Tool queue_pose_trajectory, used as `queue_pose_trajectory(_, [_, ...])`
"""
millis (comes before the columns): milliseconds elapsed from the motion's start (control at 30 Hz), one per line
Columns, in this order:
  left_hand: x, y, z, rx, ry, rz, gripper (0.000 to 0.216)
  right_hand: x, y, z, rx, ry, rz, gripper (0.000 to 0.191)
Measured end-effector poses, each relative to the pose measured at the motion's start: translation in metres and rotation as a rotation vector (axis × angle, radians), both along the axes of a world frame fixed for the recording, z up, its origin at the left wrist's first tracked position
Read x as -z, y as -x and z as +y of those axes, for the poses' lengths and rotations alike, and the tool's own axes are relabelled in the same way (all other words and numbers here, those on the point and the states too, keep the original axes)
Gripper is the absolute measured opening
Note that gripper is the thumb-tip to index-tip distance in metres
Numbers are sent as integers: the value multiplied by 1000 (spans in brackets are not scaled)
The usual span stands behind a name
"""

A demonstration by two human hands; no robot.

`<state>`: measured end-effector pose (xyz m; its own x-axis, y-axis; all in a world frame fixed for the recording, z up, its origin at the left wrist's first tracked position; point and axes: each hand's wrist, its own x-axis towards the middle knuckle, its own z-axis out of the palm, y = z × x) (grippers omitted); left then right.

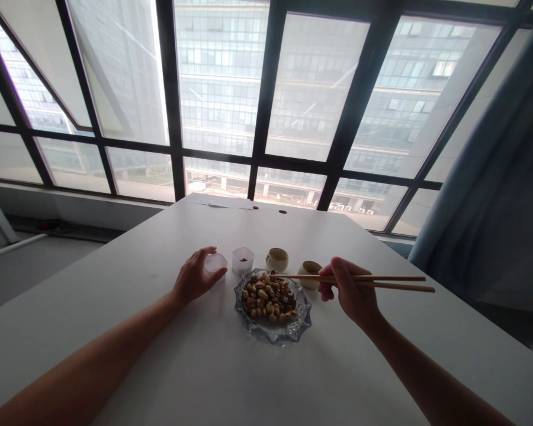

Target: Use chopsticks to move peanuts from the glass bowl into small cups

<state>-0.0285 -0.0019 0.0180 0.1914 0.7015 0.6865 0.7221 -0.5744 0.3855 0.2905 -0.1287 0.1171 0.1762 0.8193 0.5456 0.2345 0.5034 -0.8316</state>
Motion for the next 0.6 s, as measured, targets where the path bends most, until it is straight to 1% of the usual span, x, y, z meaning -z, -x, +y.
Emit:
queue_pose_trajectory(100, [-4, 1, 0, 5, -27, 19, 54, -1, -1, 0, -1, -4, -3, 54])
queue_pose_trajectory(167, [-12, 0, 0, 23, -64, 76, 54, -2, -3, 0, 0, -9, 6, 53])
queue_pose_trajectory(233, [-25, -4, 0, 33, -74, 137, 54, -1, -5, 1, -2, -12, 18, 53])
queue_pose_trajectory(333, [-45, -17, 5, 35, 13, 205, 55, 1, -11, 4, -9, -4, 22, 50])
queue_pose_trajectory(400, [-54, -30, 10, 69, 100, 283, 60, 3, -15, 6, -8, 2, 20, 49])
queue_pose_trajectory(600, [-69, -77, 27, 96, 288, 437, 70, 4, -27, 12, 73, -40, 23, 49])
